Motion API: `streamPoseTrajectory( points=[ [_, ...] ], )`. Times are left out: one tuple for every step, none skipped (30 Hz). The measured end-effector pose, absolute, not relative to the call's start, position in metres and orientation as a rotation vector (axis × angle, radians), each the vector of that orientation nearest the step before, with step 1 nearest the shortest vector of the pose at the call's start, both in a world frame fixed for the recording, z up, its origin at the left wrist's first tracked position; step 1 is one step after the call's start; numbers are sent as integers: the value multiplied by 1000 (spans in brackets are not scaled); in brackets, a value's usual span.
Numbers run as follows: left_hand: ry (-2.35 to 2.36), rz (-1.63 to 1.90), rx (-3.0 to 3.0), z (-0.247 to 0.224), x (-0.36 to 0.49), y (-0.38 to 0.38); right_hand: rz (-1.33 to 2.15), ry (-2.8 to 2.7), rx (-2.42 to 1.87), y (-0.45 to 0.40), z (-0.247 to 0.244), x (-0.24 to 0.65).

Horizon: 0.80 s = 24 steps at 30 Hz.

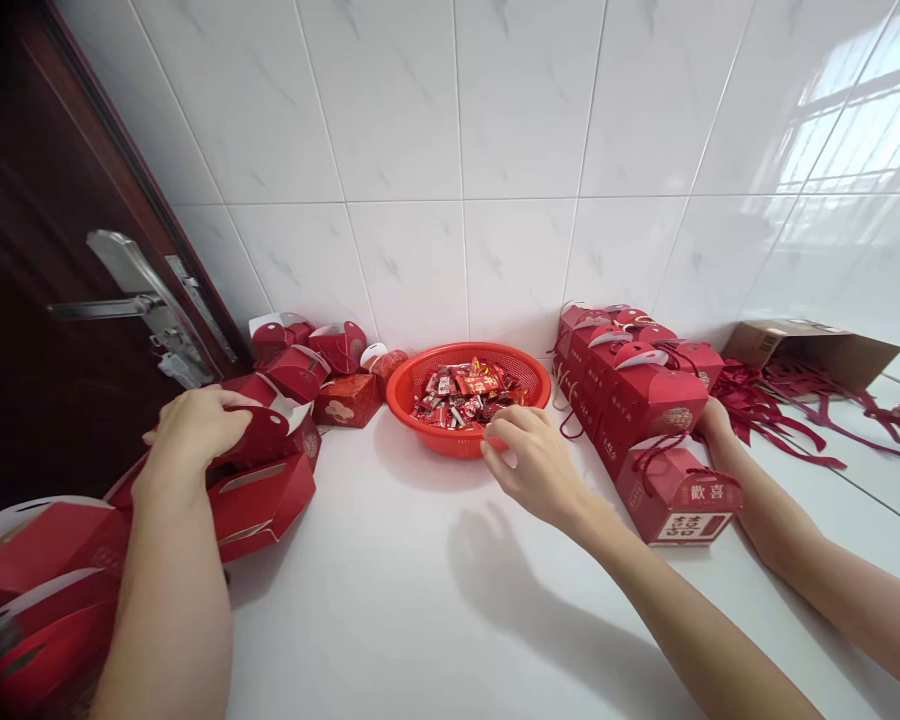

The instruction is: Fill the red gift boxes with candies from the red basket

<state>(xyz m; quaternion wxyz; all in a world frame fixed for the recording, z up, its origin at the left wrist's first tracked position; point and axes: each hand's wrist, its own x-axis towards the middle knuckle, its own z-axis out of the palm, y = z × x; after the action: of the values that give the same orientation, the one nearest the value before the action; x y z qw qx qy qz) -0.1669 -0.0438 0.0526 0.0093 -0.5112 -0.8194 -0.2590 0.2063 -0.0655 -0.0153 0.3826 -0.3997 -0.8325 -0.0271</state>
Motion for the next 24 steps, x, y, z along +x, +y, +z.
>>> streamPoseTrajectory(
  points=[
    [-2652, -798, -1518, 60, -156, -49, -46, -2128, -998, -65, -14, 202],
    [-2653, -809, -1537, 68, -147, -55, -14, -2128, -979, -64, -12, 198],
    [-2617, -853, -1550, 74, -138, -60, 29, -2124, -958, -63, -10, 194],
    [-2554, -927, -1584, 79, -131, -65, 83, -2115, -934, -61, -7, 189],
    [-2486, -1020, -1653, 82, -125, -71, 146, -2101, -906, -60, -4, 184],
    [-2422, -1130, -1751, 84, -119, -75, 216, -2083, -874, -58, 0, 179],
    [-2356, -1240, -1891, 85, -114, -80, 282, -2062, -840, -57, 5, 175],
    [-2293, -1327, -2061, 85, -108, -83, 336, -2040, -803, -55, 10, 171],
    [-2230, -1371, -2231, 84, -102, -85, 374, -2027, -768, -54, 16, 168],
    [-2173, -1369, -2382, 82, -96, -87, 399, -2034, -741, -52, 21, 166],
    [-2128, -1337, -2502, 80, -89, -87, 415, -2061, -724, -51, 25, 165],
    [-2088, -1294, -2599, 78, -83, -87, 426, -2107, -723, -51, 29, 165],
    [-2053, -1253, -2683, 76, -78, -86, 440, -2169, -739, -50, 32, 166],
    [-2023, -1221, -2762, 73, -73, -84, 461, -2239, -768, -49, 34, 167],
    [-2005, -1188, -2834, 71, -69, -82, 486, -2300, -811, -49, 35, 168],
    [-2003, -1155, -2895, 68, -66, -80, 514, -2344, -862, -49, 35, 170],
    [-2014, -1126, -2941, 67, -64, -77, 540, -2369, -918, -48, 34, 172],
    [-2026, -1108, -2977, 65, -63, -75, 558, -2382, -976, -48, 33, 173],
    [-2032, -1103, -3003, 64, -63, -73, 571, -2384, -1036, -47, 31, 175],
    [-2026, -1107, -3027, 63, -63, -71, 583, -2383, -1096, -46, 30, 176],
    [-2008, -1108, -3053, 62, -64, -68, 602, -2385, -1147, -45, 28, 178],
    [-1982, -1089, -3084, 60, -65, -66, 627, -2397, -1180, -44, 27, 180],
    [-1962, -1031, -3119, 59, -67, -64, 655, -2409, -1195, -43, 26, 182],
    [-1952, -936, -3153, 59, -69, -61, 684, -2417, -1195, -41, 26, 184]
  ],
)
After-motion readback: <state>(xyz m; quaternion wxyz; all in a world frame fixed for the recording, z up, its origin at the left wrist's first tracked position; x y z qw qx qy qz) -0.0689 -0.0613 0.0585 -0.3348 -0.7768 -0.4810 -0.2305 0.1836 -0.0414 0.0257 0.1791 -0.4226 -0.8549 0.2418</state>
